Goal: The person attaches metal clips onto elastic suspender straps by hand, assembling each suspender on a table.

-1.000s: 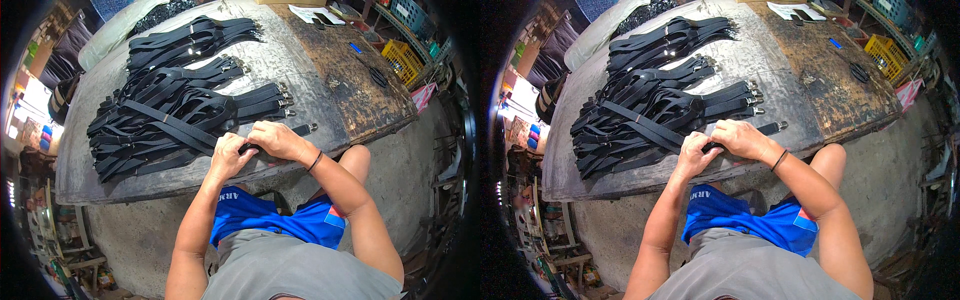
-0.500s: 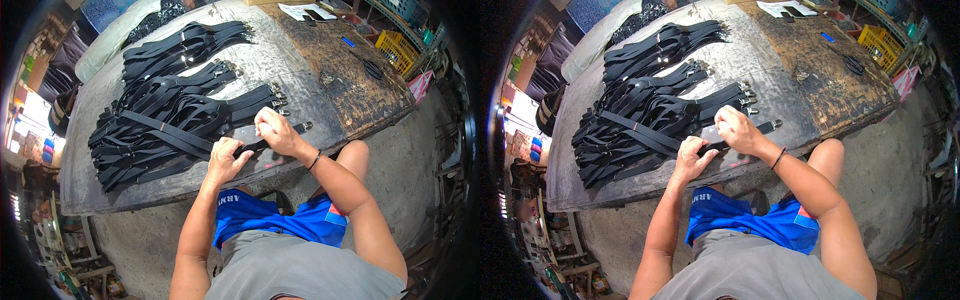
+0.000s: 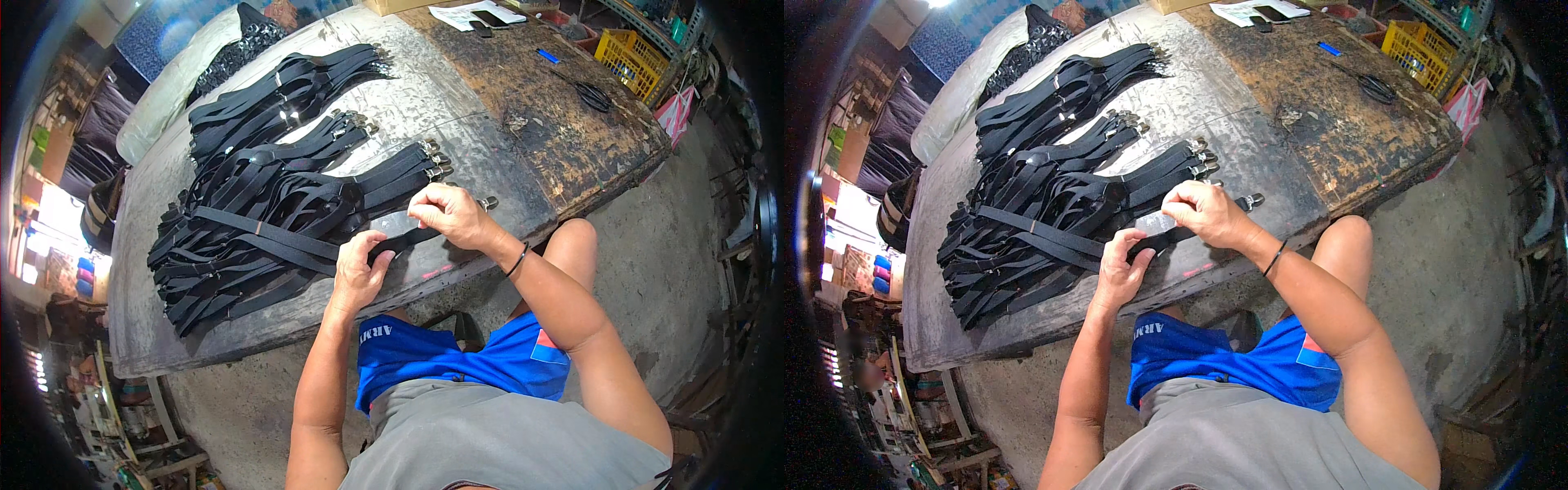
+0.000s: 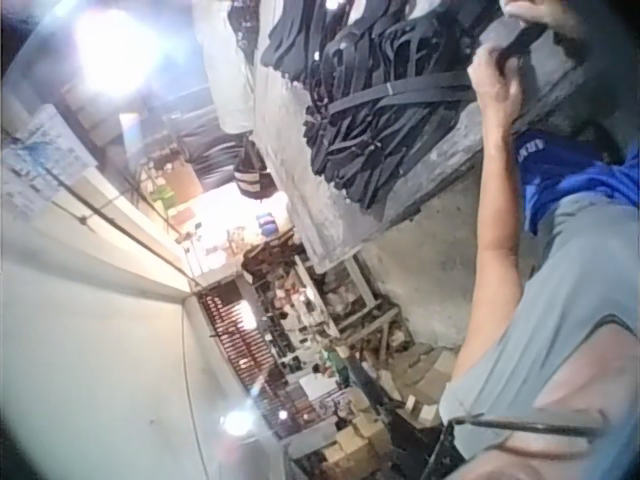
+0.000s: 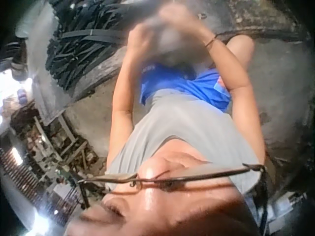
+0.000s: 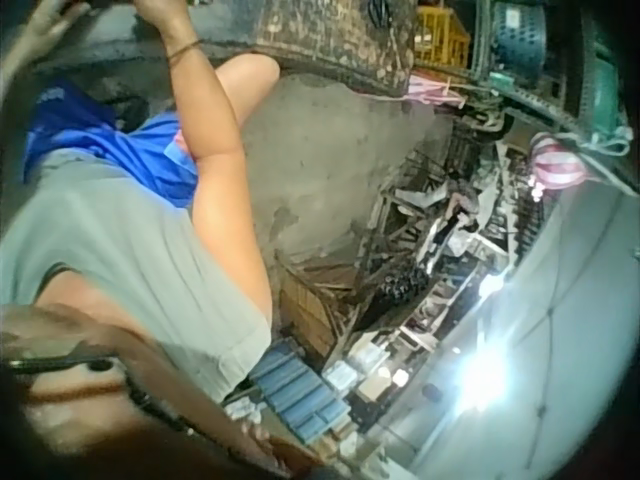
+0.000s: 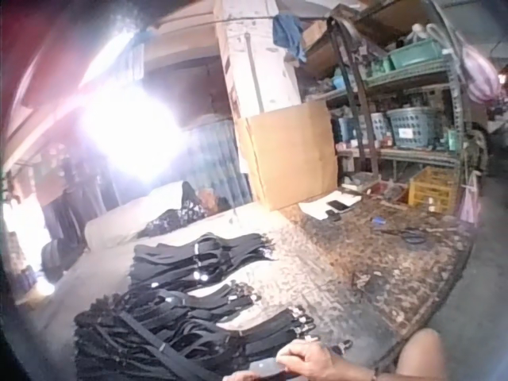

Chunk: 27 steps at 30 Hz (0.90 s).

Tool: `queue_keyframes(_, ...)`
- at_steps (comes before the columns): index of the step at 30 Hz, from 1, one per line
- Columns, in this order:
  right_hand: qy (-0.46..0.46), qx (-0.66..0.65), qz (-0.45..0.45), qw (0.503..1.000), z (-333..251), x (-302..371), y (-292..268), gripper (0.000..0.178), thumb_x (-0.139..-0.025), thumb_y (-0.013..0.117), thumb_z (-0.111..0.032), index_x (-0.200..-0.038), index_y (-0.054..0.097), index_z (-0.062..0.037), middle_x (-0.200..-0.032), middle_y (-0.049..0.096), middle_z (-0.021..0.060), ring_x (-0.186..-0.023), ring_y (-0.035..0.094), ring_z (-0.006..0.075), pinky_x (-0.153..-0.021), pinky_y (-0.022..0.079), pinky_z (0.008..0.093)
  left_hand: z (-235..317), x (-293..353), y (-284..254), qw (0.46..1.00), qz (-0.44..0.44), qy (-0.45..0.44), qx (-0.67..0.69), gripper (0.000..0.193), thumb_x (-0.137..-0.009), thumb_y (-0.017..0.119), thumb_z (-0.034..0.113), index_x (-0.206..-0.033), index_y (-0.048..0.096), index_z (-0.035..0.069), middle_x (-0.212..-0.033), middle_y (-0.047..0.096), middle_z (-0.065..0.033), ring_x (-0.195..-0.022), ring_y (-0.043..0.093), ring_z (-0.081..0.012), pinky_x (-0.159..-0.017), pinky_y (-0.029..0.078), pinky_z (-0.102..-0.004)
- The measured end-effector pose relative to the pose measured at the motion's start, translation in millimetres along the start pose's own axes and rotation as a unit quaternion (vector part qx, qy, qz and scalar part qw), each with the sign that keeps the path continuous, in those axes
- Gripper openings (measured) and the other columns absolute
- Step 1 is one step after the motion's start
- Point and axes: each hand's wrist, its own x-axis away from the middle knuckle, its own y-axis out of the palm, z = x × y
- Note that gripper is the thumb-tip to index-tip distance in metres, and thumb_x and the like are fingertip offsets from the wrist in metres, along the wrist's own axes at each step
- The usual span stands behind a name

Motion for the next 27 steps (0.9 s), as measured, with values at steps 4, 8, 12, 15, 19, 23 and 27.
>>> queue_keyframes(4, -0.132, 0.132, -0.016, 0.982, 7.2, 0.5, 6.3, 0.01, -0.092, 0.066, -0.01, -0.095, 0.068, -0.0009, -0.086, 0.063, 0.0062, -0.077, 0.062, 0.0159, -0.068, 0.049, 0.0297, 1.6, -1.7, -1.8, 0.999, -0.003, 0.02, -0.037, 0.033, -0.077, 0.079, 0.009, -0.107, 0.066, 0.005, -0.098, 0.069, -0.0122, -0.091, 0.065, -0.031, -0.082, 0.049, -0.0397)
queue_keyframes(8, -0.169, 0.182, -0.06, 0.967, 10.5, 1.8, 16.7, 0.011, -0.091, 0.065, -0.013, -0.095, 0.067, -0.0022, -0.088, 0.062, 0.014, -0.083, 0.064, 0.0337, -0.072, 0.051, 0.0409, -5.3, -0.6, -5.8, 0.995, -0.027, 0.057, -0.077, 0.031, -0.077, 0.079, 0.007, -0.105, 0.065, 0.004, -0.098, 0.067, -0.013, -0.091, 0.064, -0.0305, -0.082, 0.049, -0.0391)
queue_keyframes(12, -0.187, 0.217, -0.087, 0.954, 11.7, -1.3, 20.6, 0.01, -0.091, 0.065, -0.013, -0.094, 0.065, -0.0043, -0.089, 0.062, 0.0147, -0.085, 0.064, 0.0371, -0.072, 0.05, 0.0446, -4.1, -1.0, -4.5, 0.997, -0.015, 0.06, -0.05, 0.028, -0.075, 0.079, 0.008, -0.1, 0.067, 0.004, -0.094, 0.067, -0.0125, -0.089, 0.063, -0.0312, -0.079, 0.048, -0.0397)
queue_keyframes(15, -0.202, 0.241, -0.103, 0.943, 12.7, -2.8, 20.8, 0.009, -0.09, 0.064, -0.013, -0.094, 0.065, -0.0053, -0.089, 0.062, 0.0137, -0.085, 0.063, 0.0369, -0.072, 0.051, 0.0449, -5.0, -0.8, -4.3, 0.997, -0.014, 0.058, -0.051, 0.027, -0.075, 0.079, 0.008, -0.1, 0.068, 0.004, -0.093, 0.068, -0.012, -0.09, 0.064, -0.0309, -0.08, 0.048, -0.0394)
queue_keyframes(19, -0.222, 0.271, -0.112, 0.93, 16.9, -4.8, 22.2, 0.009, -0.089, 0.065, -0.014, -0.093, 0.064, -0.0063, -0.089, 0.062, 0.0123, -0.086, 0.063, 0.0365, -0.071, 0.051, 0.0451, -1.7, -1.4, -6.2, 0.996, -0.018, 0.061, -0.06, 0.028, -0.074, 0.08, 0.008, -0.1, 0.069, 0.004, -0.094, 0.069, -0.0109, -0.091, 0.064, -0.0302, -0.081, 0.049, -0.0393)
queue_keyframes(23, -0.228, 0.29, -0.132, 0.92, 11.2, -7.5, 20.7, 0.008, -0.089, 0.064, -0.015, -0.091, 0.064, -0.0068, -0.088, 0.061, 0.0119, -0.084, 0.064, 0.0362, -0.071, 0.051, 0.0454, -1.3, -0.9, -4.9, 0.996, -0.014, 0.06, -0.059, 0.027, -0.073, 0.08, 0.007, -0.099, 0.069, 0.004, -0.095, 0.07, -0.01, -0.091, 0.064, -0.0297, -0.081, 0.049, -0.0394)
queue_keyframes(27, -0.258, 0.336, -0.166, 0.89, 5.2, -13.2, 18.5, 0.007, -0.085, 0.063, -0.013, -0.09, 0.064, -0.0084, -0.088, 0.06, 0.0104, -0.082, 0.065, 0.0339, -0.07, 0.053, 0.0433, 3.3, -3.1, -4.6, 0.995, -0.004, 0.075, -0.069, 0.026, -0.073, 0.08, 0.009, -0.097, 0.07, 0.005, -0.09, 0.071, -0.0092, -0.087, 0.064, -0.0294, -0.079, 0.048, -0.0399)
